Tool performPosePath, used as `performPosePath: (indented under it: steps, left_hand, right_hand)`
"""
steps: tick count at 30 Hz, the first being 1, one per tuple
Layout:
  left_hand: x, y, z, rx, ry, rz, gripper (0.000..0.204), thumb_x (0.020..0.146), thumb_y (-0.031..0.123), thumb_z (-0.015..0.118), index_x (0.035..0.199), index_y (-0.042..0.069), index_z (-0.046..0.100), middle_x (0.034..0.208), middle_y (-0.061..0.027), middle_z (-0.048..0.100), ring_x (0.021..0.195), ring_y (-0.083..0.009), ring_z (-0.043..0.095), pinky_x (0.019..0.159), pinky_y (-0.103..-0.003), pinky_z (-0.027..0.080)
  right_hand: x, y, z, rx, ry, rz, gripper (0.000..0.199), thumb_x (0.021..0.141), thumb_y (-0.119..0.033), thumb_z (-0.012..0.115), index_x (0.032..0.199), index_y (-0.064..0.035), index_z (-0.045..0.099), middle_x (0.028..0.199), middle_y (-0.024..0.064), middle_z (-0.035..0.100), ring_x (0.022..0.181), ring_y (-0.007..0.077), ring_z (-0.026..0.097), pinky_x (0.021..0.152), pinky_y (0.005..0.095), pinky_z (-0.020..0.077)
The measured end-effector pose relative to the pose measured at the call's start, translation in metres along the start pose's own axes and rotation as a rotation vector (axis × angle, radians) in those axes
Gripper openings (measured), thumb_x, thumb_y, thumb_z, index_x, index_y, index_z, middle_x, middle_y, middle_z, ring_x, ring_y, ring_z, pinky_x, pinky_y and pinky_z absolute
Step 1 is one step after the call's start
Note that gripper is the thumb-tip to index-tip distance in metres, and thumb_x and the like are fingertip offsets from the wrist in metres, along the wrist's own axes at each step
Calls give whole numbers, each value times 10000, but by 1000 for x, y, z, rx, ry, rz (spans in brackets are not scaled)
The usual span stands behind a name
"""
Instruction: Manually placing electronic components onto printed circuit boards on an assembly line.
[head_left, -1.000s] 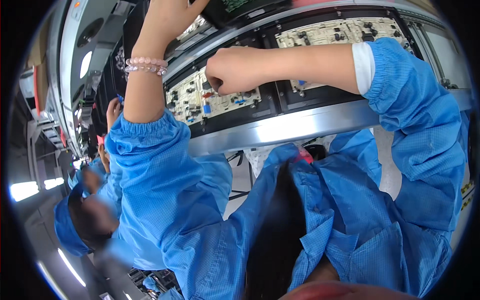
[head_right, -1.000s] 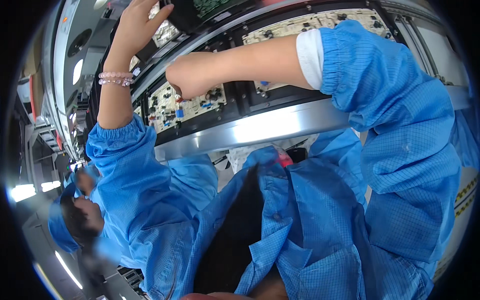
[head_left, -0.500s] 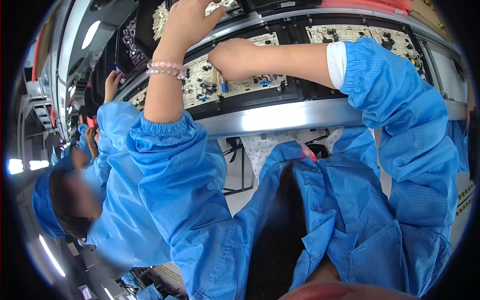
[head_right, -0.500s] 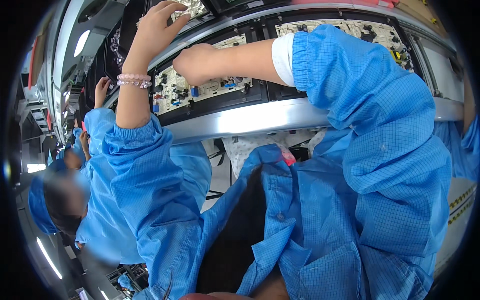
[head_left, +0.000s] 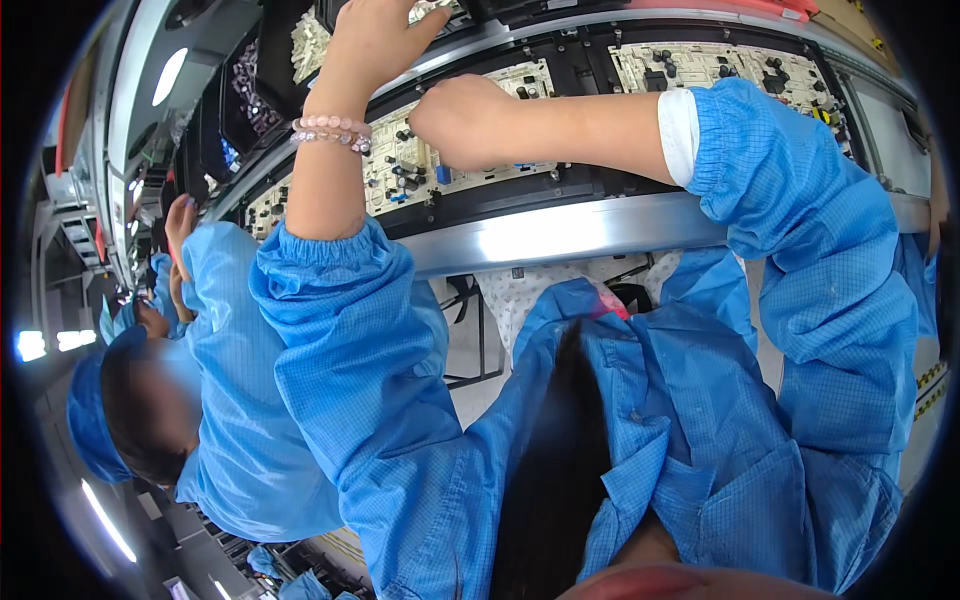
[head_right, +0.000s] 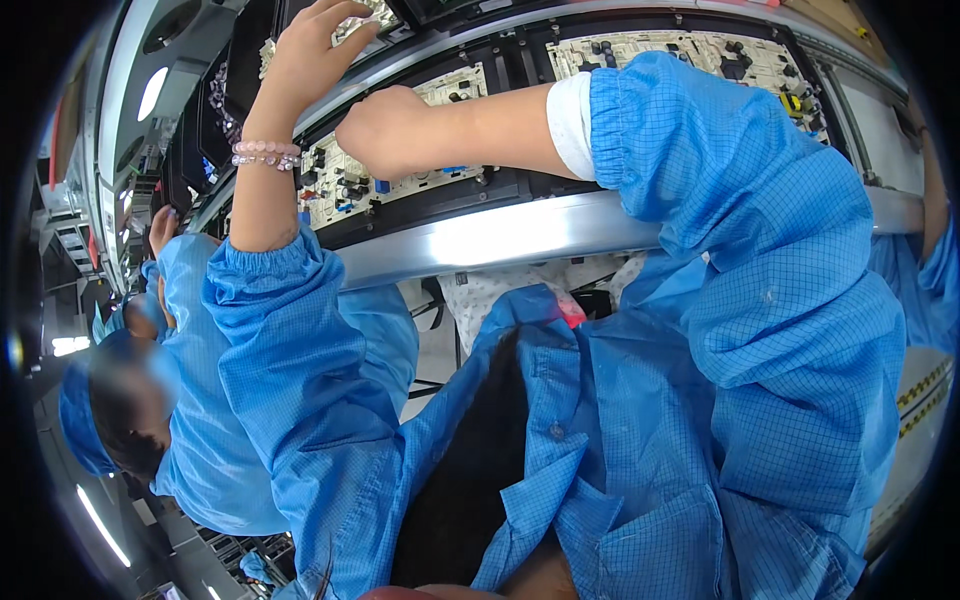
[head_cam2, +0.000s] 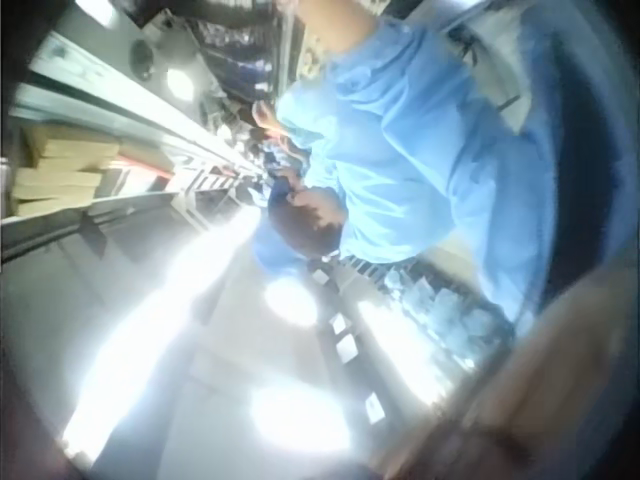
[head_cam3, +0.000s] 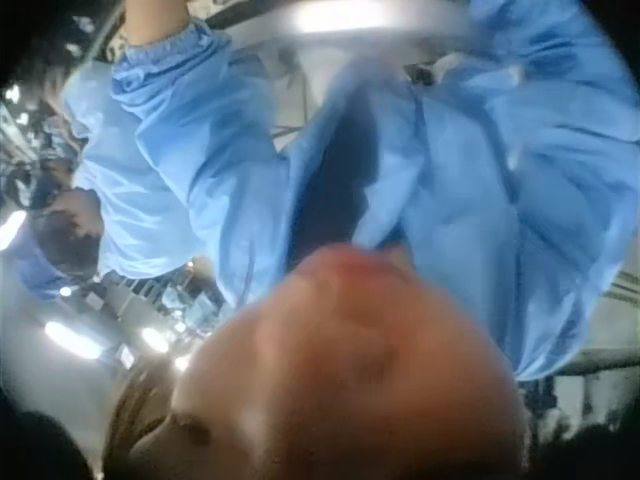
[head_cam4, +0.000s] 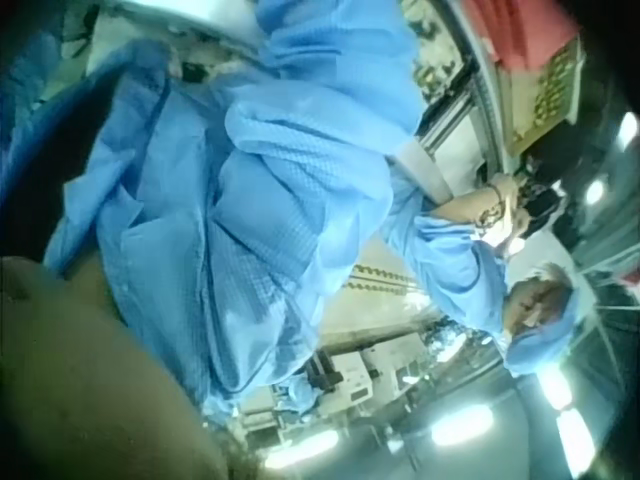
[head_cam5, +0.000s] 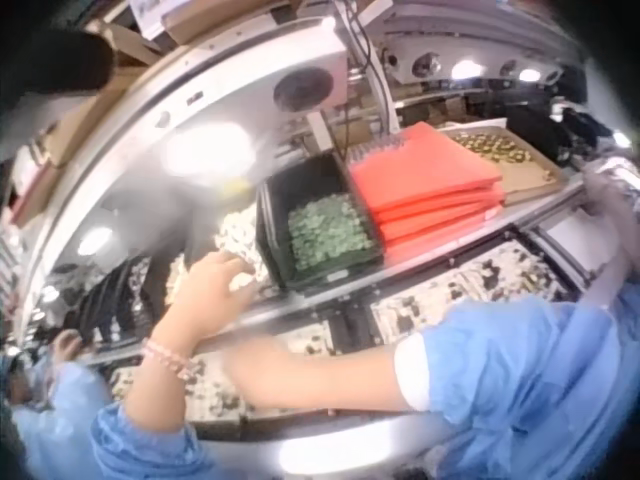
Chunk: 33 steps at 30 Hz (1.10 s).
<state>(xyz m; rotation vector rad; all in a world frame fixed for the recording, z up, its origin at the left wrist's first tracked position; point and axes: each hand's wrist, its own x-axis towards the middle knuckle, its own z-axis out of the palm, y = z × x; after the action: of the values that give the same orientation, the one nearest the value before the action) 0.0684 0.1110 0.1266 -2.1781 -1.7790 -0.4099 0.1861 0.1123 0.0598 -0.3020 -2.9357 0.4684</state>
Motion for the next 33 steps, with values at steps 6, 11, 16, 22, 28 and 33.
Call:
performPosePath:
  steps: [6, 11, 16, 22, 28, 33]
  left_hand:
    - [14, 1, 1, 1, -11, 40, 211, 793, 228, 633, 870, 38, 681, 921, -181, 640, 906, -358, 581, 813, -431, 467]
    - [24, 5, -1, -26, -22, 32, 227, 783, 233, 630, 884, 36, 682, 912, -191, 639, 911, -367, 585, 829, -431, 467]
    - [28, 9, 0, -2, 3, 8, 218, 773, 226, 638, 872, 39, 686, 910, -192, 639, 911, -370, 585, 831, -431, 468]
    - [26, 6, -1, -13, 0, 21, 212, 761, 223, 645, 854, 38, 688, 906, -192, 634, 904, -366, 584, 824, -430, 468]
    - [17, 3, -4, -25, -19, -9, 222, 760, 232, 634, 838, 31, 687, 879, -190, 622, 881, -365, 580, 806, -432, 465]
    - [17, -6, 0, -35, 40, 63, 223, 760, 233, 633, 831, 29, 687, 871, -193, 619, 882, -364, 578, 800, -436, 461]
  right_hand:
    - [4, 5, -3, 25, 3, 0, 163, 658, -18, 614, 802, 27, 676, 834, 214, 672, 825, 360, 669, 709, 434, 538]
    - [15, 10, -9, 76, -107, 32, 264, 653, -49, 643, 910, -13, 694, 920, 181, 686, 865, 327, 677, 711, 423, 546]
    - [15, 12, -6, 172, -54, 79, 273, 622, -44, 645, 878, 52, 655, 870, 236, 664, 849, 378, 662, 718, 431, 539]
    - [13, 16, -4, 69, -37, -29, 242, 644, -54, 632, 871, 11, 688, 902, 197, 680, 857, 341, 671, 710, 437, 541]
    - [11, 3, -9, 32, -65, 31, 242, 643, -32, 652, 878, 21, 667, 878, 207, 674, 829, 352, 674, 701, 428, 545]
    - [19, 6, -11, 29, -83, 30, 253, 631, -22, 657, 881, 16, 669, 880, 196, 678, 833, 351, 673, 701, 426, 544]
